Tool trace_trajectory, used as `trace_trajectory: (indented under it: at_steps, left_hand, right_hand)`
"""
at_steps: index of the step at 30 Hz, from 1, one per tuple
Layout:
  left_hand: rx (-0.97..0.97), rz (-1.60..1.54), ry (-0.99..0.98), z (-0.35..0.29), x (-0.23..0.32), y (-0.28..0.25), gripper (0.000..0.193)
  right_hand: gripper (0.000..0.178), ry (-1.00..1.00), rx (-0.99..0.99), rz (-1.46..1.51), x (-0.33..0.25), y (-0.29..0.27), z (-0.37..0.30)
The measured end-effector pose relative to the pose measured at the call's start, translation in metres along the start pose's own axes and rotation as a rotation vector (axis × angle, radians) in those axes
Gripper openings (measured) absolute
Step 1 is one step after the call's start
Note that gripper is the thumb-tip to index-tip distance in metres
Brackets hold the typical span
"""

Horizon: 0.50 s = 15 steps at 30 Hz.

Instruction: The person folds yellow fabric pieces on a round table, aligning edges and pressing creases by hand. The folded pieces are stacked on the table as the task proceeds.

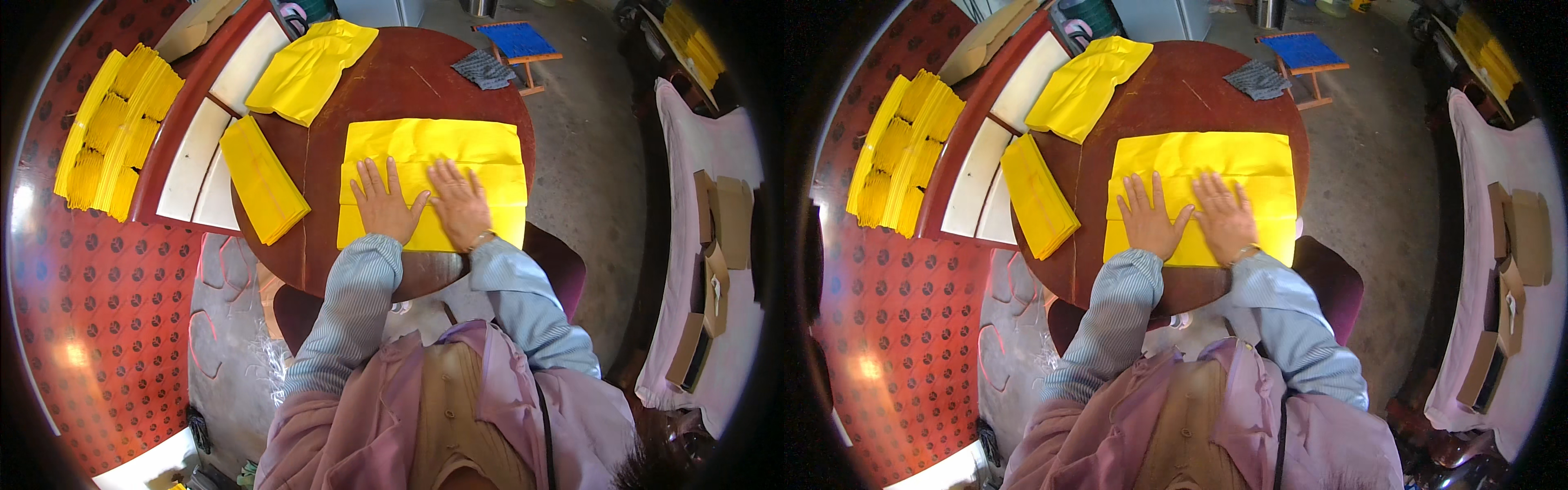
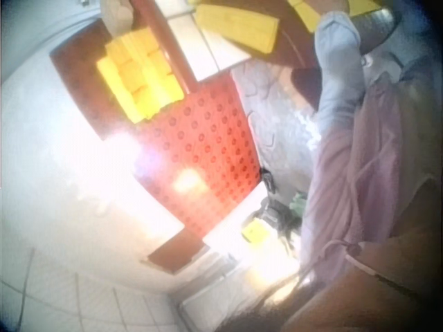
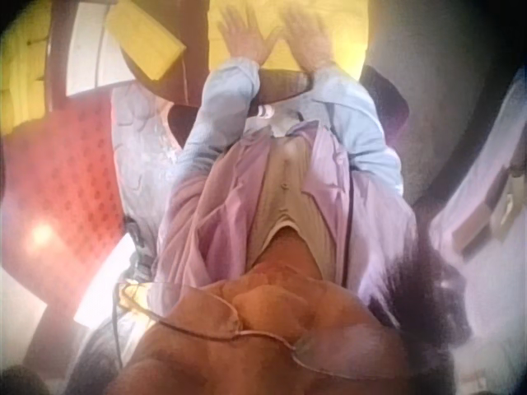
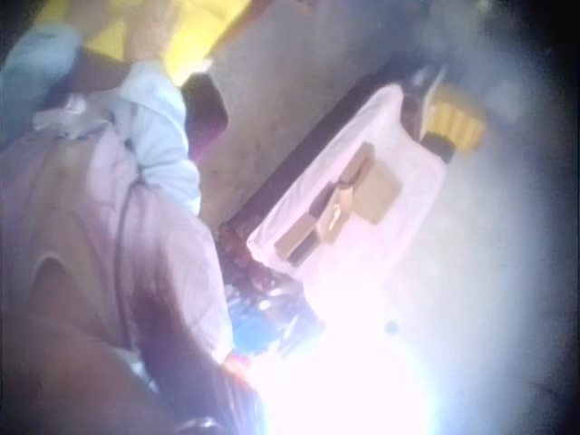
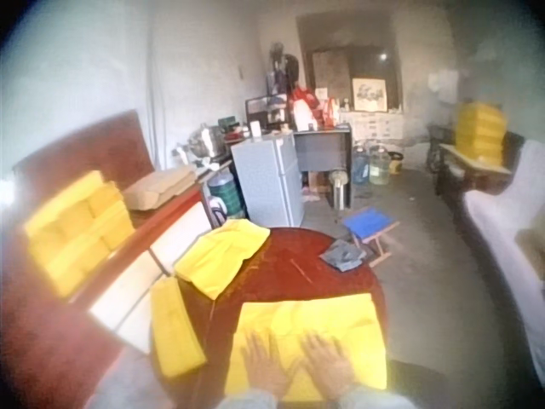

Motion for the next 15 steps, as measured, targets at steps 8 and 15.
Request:
trace_trajectory:
  at_steps: [8, 15]
  left_hand:
    - [0.151, -0.071, -0.005, 0.005, -0.024, 0.006, 0.102]
    - [0.331, -0.353, -0.082, 0.005, -0.037, -0.022, 0.077]
  right_hand:
    - [0.059, 0.166, -0.084, -0.068, 0.078, -0.015, -0.034]
    - [0.061, 0.184, -0.081, -0.046, 0.070, -0.018, -0.029]
Point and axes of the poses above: each hand's wrist, its own z-axis towards the middle knuckle, its own y-axis out of the palm, x = y × z, the point moved 4 cm from there along z, towards the middle knuckle, and after that the axes turned 7 degrees about x, right-handed, at the moved point
